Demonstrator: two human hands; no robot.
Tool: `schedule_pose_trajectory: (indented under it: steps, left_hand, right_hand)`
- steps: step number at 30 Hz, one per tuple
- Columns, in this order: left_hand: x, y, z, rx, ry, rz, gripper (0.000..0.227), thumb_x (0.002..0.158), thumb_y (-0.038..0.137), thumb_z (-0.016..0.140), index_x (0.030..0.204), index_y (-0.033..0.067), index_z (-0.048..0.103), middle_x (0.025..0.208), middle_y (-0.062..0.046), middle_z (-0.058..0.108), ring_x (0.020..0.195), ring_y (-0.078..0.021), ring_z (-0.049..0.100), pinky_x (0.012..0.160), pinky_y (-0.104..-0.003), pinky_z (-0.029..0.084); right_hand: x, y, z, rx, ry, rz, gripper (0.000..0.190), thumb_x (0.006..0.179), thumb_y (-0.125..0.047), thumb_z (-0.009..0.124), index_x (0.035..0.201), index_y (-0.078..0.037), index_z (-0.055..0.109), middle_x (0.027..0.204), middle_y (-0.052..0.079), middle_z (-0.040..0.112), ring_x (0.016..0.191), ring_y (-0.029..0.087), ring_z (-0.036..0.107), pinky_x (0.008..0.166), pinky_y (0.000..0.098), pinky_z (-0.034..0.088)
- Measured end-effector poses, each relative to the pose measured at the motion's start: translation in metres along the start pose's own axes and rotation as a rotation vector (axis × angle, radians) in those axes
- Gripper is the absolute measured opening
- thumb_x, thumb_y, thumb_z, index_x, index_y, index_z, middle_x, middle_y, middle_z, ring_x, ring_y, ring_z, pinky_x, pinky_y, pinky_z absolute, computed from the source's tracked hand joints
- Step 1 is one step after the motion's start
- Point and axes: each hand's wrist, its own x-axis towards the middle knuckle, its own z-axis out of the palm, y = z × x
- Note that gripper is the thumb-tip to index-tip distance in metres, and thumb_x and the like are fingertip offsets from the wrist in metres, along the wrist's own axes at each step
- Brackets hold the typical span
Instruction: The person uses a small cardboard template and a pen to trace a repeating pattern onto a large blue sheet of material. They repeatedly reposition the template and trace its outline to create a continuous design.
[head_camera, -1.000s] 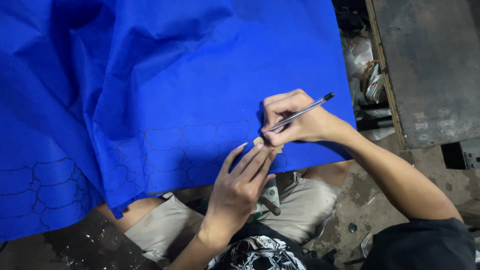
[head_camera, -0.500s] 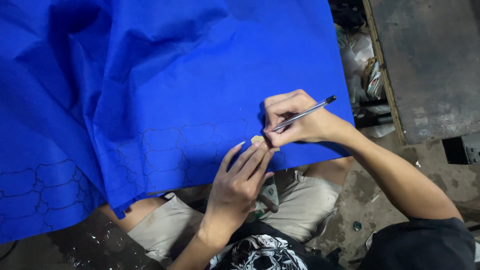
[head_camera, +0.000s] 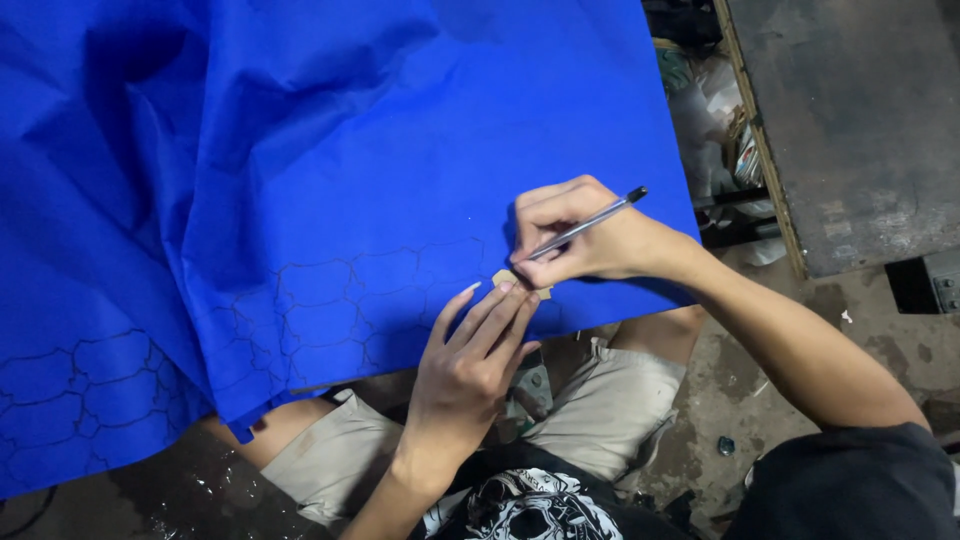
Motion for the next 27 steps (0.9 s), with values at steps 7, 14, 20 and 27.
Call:
schedule_pose_trajectory:
  steps: [7,14,20,27]
  left_hand:
    - [0.0,0.0,0.001,0.028,0.016,0.013,0.036,0.103,0.017,0.065,0.135,0.0008,0.063,0.138,-0.012,0.065,0.129,-0.0238,0.061,0.114,-0.045,0.042]
    - [0.001,0.0,0.0,0.035,-0.002,0.012,0.036,0.105,0.017,0.06,0.137,0.0004,0.062,0.139,-0.012,0.064,0.131,-0.0237,0.06,0.114,-0.045,0.041]
    - [0.0,0.0,0.001,0.045,-0.008,0.02,0.037,0.104,0.018,0.062,0.136,0.001,0.062,0.139,-0.011,0.063,0.13,-0.0231,0.06,0.114,-0.045,0.041]
    - [0.001,0.0,0.001,0.05,0.005,0.025,0.038,0.103,0.018,0.065,0.136,-0.0002,0.062,0.138,-0.012,0.065,0.128,-0.023,0.061,0.114,-0.044,0.042]
  right_hand:
    - [-0.005,-0.001,-0.016,0.01,-0.053,0.014,0.028,0.083,0.001,0.076,0.067,-0.009,0.056,0.068,-0.001,0.051,0.065,0.011,0.045,0.059,0.0259,0.036]
    - [0.002,-0.001,-0.009,0.025,-0.063,-0.012,0.026,0.09,-0.005,0.078,0.071,-0.008,0.059,0.07,0.0,0.052,0.067,0.011,0.049,0.062,0.0256,0.039]
    - [-0.004,0.0,-0.017,0.037,-0.087,0.032,0.029,0.085,-0.004,0.08,0.07,-0.009,0.056,0.067,-0.001,0.049,0.064,0.01,0.046,0.059,0.0257,0.038]
    - [-0.002,-0.002,-0.018,0.042,-0.109,0.036,0.027,0.087,-0.005,0.08,0.071,-0.008,0.059,0.069,-0.001,0.052,0.065,0.01,0.049,0.059,0.0255,0.038]
